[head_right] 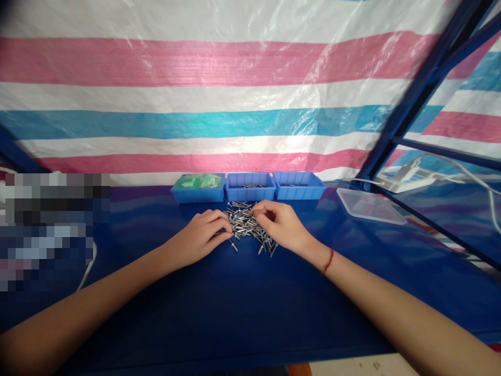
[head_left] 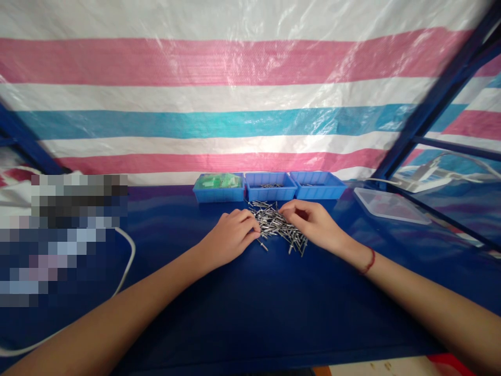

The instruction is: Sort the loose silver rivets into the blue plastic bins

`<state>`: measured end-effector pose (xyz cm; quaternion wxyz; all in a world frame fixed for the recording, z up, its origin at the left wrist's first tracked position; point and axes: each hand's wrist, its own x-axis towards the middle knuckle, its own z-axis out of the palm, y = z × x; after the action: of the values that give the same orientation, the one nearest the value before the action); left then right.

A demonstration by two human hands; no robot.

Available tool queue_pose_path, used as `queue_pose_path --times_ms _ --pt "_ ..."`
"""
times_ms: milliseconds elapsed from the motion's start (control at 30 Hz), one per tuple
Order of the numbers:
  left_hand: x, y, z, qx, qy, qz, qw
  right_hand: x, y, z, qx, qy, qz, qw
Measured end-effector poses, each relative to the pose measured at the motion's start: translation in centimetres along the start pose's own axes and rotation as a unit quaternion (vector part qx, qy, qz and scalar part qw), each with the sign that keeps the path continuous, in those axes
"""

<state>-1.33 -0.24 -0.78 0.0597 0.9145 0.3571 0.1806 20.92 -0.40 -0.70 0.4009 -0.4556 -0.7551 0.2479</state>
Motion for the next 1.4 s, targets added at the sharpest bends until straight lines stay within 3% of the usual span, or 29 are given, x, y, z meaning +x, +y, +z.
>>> queue_pose_path --times_ms 167,300,467,800,1000,1133,1267,1400 --pt "0.2 0.5 0.2 -0.11 0.069 -0.036 0.991 -0.6 -1.1 0.7 0.038 -0.034 -0.006 0.999" --pt "0.3 1.2 0.2 -0.153 0.095 -0.049 0.982 -1.2 -2.0 1.1 0.052 -0.006 -0.027 0.998" --pt "0.1 1.8 0.3 -0.168 0.104 -0.055 0.979 -1.4 -2.7 1.1 0.039 0.03 -0.05 0.998" --pt "0.1 2.6 -0.2 -0.203 0.118 -0.041 0.971 -1.6 -3.0 1.1 0.029 0.024 -0.076 0.996" --pt "-0.1 2.3 -0.1 -0.19 0.17 -0.051 0.965 -1.4 -2.6 1.1 0.002 0.041 -0.091 0.995" --pt "-0.1 2.4 -0.2 -0.173 0.193 -0.049 0.965 -1.4 -2.5 1.1 -0.021 0.012 -0.105 0.994" --pt "-0.1 2.4 -0.3 -0.165 0.183 -0.056 0.968 -1.0 -2.1 1.2 0.021 -0.013 -0.063 0.998" --pt "-0.1 1.7 -0.2 -0.1 0.115 -0.041 0.987 0.4 -0.2 0.1 0.087 0.091 0.048 0.991"
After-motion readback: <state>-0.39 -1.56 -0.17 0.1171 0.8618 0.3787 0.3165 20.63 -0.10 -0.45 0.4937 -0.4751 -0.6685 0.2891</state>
